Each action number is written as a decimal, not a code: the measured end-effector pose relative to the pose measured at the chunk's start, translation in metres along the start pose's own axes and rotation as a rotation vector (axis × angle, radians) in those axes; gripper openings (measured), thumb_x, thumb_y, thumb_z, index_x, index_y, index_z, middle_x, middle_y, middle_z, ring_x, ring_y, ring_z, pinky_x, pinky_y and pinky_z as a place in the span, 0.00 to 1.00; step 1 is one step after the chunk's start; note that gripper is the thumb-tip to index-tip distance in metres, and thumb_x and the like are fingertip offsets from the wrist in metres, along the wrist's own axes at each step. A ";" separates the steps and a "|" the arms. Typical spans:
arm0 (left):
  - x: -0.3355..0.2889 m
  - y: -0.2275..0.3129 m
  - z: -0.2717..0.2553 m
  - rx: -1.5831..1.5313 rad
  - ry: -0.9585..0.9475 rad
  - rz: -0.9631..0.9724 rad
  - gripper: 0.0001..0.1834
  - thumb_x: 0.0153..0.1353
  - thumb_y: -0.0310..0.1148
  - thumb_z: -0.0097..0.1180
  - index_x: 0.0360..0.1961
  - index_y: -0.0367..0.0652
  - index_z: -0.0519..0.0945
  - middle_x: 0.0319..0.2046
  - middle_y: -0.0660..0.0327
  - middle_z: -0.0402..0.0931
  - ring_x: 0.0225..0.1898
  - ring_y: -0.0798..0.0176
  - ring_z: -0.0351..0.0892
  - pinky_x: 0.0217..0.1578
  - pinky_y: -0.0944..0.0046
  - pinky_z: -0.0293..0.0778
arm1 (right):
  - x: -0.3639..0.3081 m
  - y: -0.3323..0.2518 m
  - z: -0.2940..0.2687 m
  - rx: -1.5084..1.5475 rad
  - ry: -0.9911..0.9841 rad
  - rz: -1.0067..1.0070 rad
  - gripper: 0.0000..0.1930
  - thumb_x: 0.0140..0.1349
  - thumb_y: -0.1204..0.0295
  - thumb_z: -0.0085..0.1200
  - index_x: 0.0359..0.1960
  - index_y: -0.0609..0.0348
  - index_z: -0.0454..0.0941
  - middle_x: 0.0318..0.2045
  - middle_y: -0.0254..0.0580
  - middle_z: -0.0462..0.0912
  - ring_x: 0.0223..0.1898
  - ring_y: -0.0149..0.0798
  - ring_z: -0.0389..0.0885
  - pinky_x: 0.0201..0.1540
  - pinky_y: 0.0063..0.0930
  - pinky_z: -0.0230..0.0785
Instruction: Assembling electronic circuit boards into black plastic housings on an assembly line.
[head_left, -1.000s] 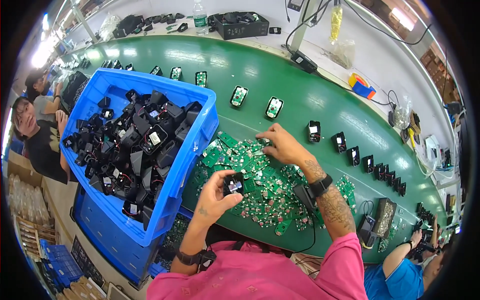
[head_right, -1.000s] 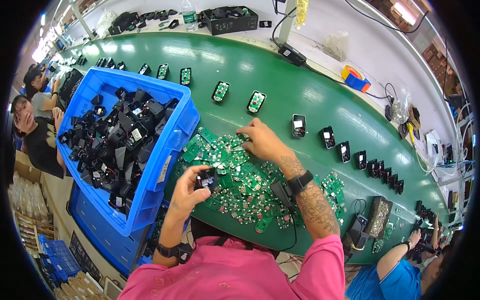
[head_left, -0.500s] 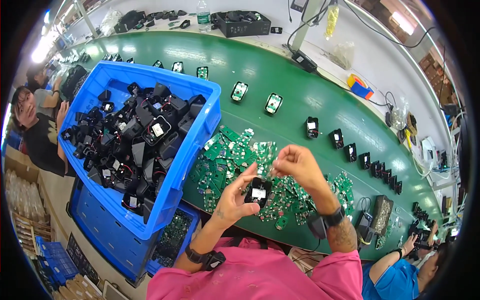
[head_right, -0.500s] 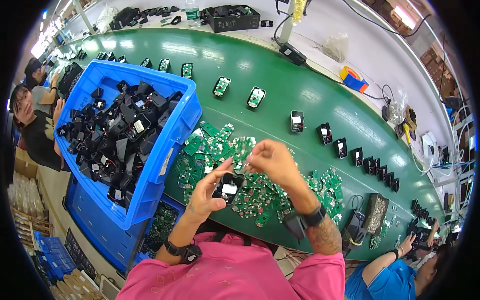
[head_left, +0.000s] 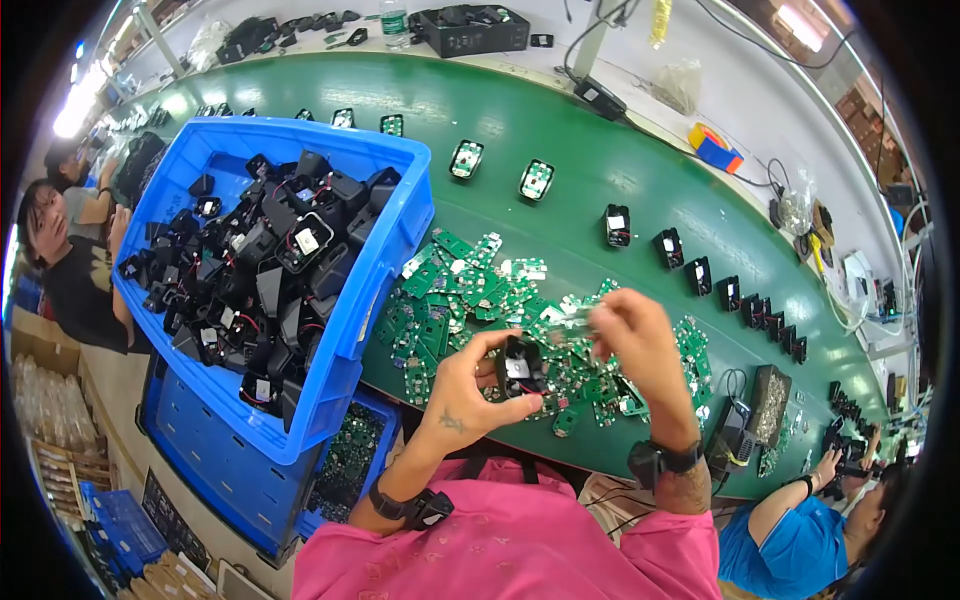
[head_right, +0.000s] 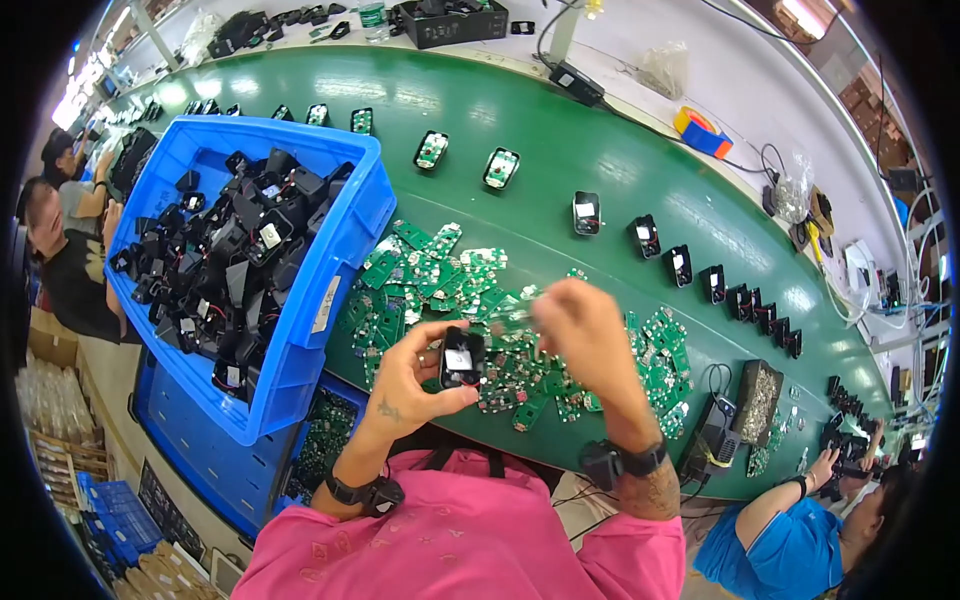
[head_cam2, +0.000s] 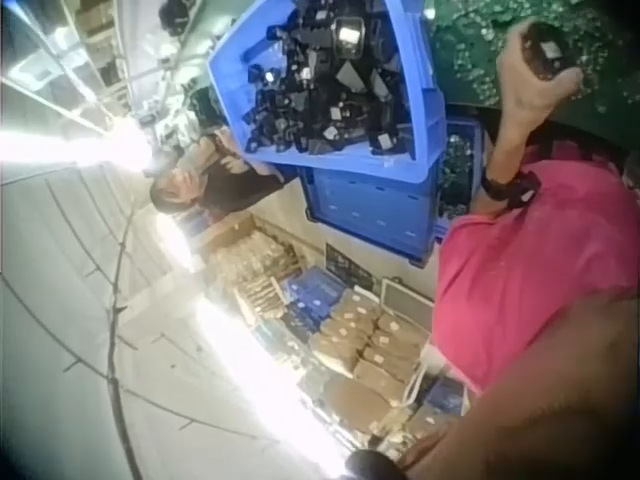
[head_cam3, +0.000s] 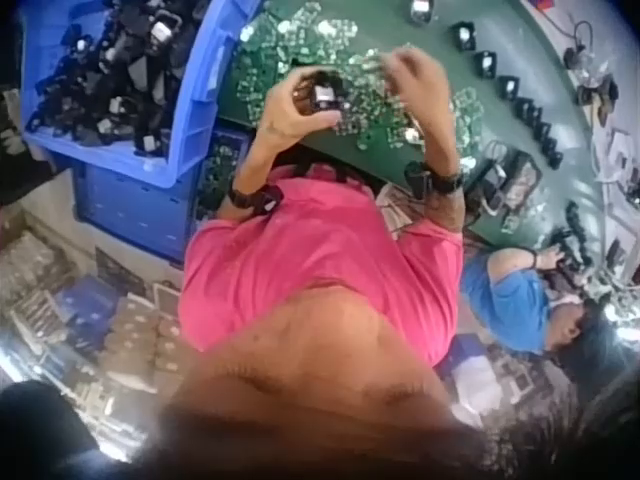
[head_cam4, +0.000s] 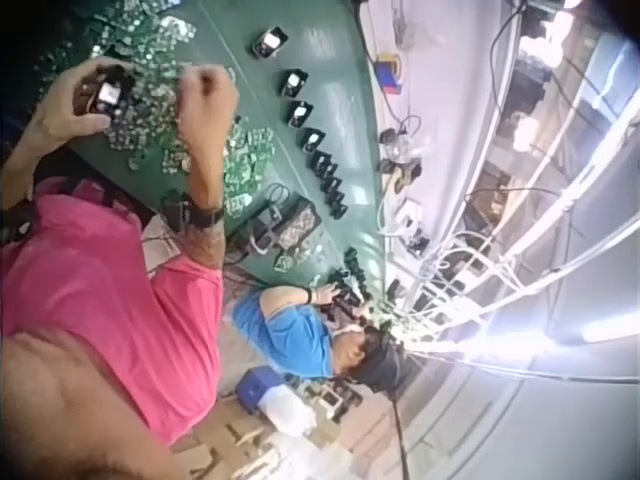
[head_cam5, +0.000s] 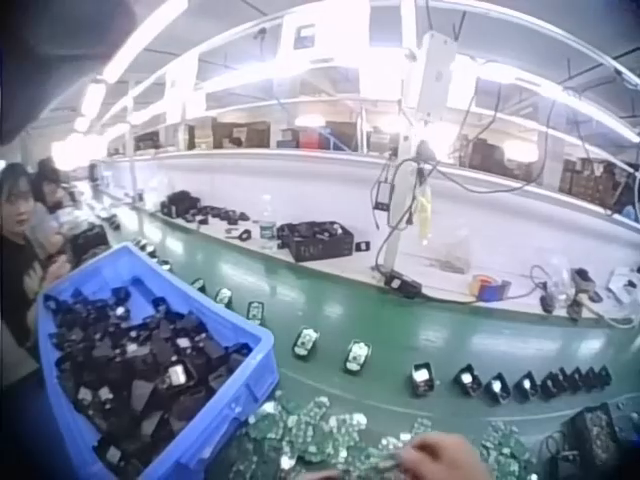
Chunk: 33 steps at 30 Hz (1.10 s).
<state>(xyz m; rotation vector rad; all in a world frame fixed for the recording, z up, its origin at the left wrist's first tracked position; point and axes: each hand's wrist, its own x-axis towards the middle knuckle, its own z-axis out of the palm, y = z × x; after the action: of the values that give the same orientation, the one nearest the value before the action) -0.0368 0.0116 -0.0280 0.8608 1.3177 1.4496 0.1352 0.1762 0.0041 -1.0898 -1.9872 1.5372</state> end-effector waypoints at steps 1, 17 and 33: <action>-0.001 -0.001 -0.003 0.053 0.050 0.026 0.40 0.45 0.32 0.77 0.57 0.31 0.70 0.45 0.55 0.81 0.45 0.65 0.82 0.49 0.65 0.78 | -0.006 0.000 -0.010 0.337 -0.090 0.062 0.08 0.69 0.69 0.53 0.40 0.62 0.74 0.39 0.47 0.84 0.27 0.33 0.84 0.27 0.23 0.76; -0.010 0.001 0.004 0.526 -0.097 0.352 0.28 0.54 0.40 0.66 0.57 0.47 0.77 0.46 0.47 0.75 0.40 0.49 0.80 0.43 0.56 0.76 | -0.048 0.015 0.051 1.123 0.079 0.323 0.08 0.72 0.66 0.48 0.40 0.57 0.73 0.30 0.36 0.79 0.26 0.29 0.76 0.31 0.24 0.73; 0.002 0.006 0.042 0.808 -0.045 0.367 0.08 0.60 0.36 0.60 0.40 0.49 0.79 0.59 0.45 0.61 0.41 0.39 0.79 0.41 0.47 0.78 | -0.076 0.040 0.057 1.473 -0.201 0.530 0.21 0.74 0.58 0.35 0.26 0.55 0.73 0.14 0.29 0.66 0.12 0.28 0.59 0.29 0.24 0.57</action>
<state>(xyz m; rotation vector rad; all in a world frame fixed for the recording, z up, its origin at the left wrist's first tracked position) 0.0008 0.0262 -0.0156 1.7171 1.8069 1.1251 0.1544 0.0852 -0.0401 -0.7306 -0.1727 2.6259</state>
